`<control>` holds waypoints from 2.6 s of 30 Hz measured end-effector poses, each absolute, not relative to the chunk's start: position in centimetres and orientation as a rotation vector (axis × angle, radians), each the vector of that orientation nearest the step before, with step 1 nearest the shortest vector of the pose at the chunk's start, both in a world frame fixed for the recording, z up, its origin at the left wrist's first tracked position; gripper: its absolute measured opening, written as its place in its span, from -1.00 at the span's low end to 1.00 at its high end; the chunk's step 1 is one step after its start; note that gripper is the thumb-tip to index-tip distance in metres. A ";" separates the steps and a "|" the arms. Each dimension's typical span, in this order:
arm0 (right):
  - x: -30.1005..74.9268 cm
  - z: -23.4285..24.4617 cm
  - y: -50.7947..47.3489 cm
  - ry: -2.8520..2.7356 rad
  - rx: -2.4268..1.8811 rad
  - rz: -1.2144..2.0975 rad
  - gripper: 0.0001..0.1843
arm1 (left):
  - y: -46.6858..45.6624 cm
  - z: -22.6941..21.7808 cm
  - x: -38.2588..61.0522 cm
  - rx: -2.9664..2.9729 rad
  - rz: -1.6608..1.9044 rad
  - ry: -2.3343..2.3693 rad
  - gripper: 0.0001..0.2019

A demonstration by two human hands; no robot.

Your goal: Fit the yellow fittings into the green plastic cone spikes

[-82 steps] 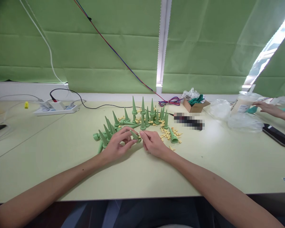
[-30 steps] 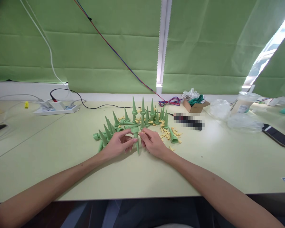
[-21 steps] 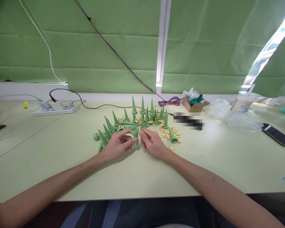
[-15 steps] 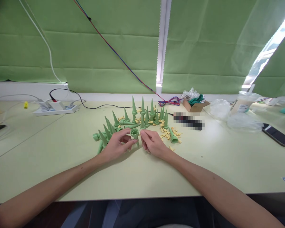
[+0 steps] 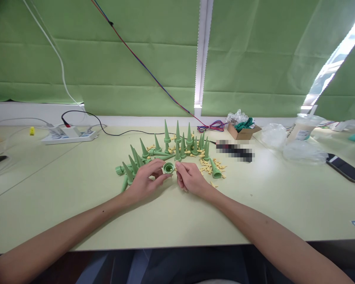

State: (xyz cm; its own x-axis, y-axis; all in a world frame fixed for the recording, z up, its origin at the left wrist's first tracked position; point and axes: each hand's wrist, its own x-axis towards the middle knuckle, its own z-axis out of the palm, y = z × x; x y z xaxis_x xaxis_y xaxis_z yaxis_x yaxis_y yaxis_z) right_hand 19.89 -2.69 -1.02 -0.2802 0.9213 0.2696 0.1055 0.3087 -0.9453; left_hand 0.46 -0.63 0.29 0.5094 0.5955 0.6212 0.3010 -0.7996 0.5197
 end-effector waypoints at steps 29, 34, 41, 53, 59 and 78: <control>19.7 -0.9 -2.6 -1.626 -0.937 0.907 -0.50 | -0.8 0.8 0.9 2.068 1.041 1.049 -0.82; 19.7 -1.1 -2.5 -1.644 -0.932 0.937 -0.51 | -1.0 0.8 0.9 2.003 0.941 1.030 -0.53; 19.7 -1.0 -2.6 -1.725 -0.917 0.952 -0.53 | -0.9 0.7 0.7 1.940 0.845 0.897 -0.54; 19.9 -0.9 -2.8 -1.788 -0.975 0.960 -0.58 | -0.9 0.8 0.5 1.907 0.808 0.913 -0.66; 20.0 -0.8 -2.8 -1.797 -0.972 0.970 -0.59 | -1.2 1.4 0.6 1.931 0.835 0.940 -0.70; 20.0 -0.8 -2.7 -1.840 -1.025 0.836 -0.44 | -1.1 1.2 0.8 2.171 1.034 0.916 -0.73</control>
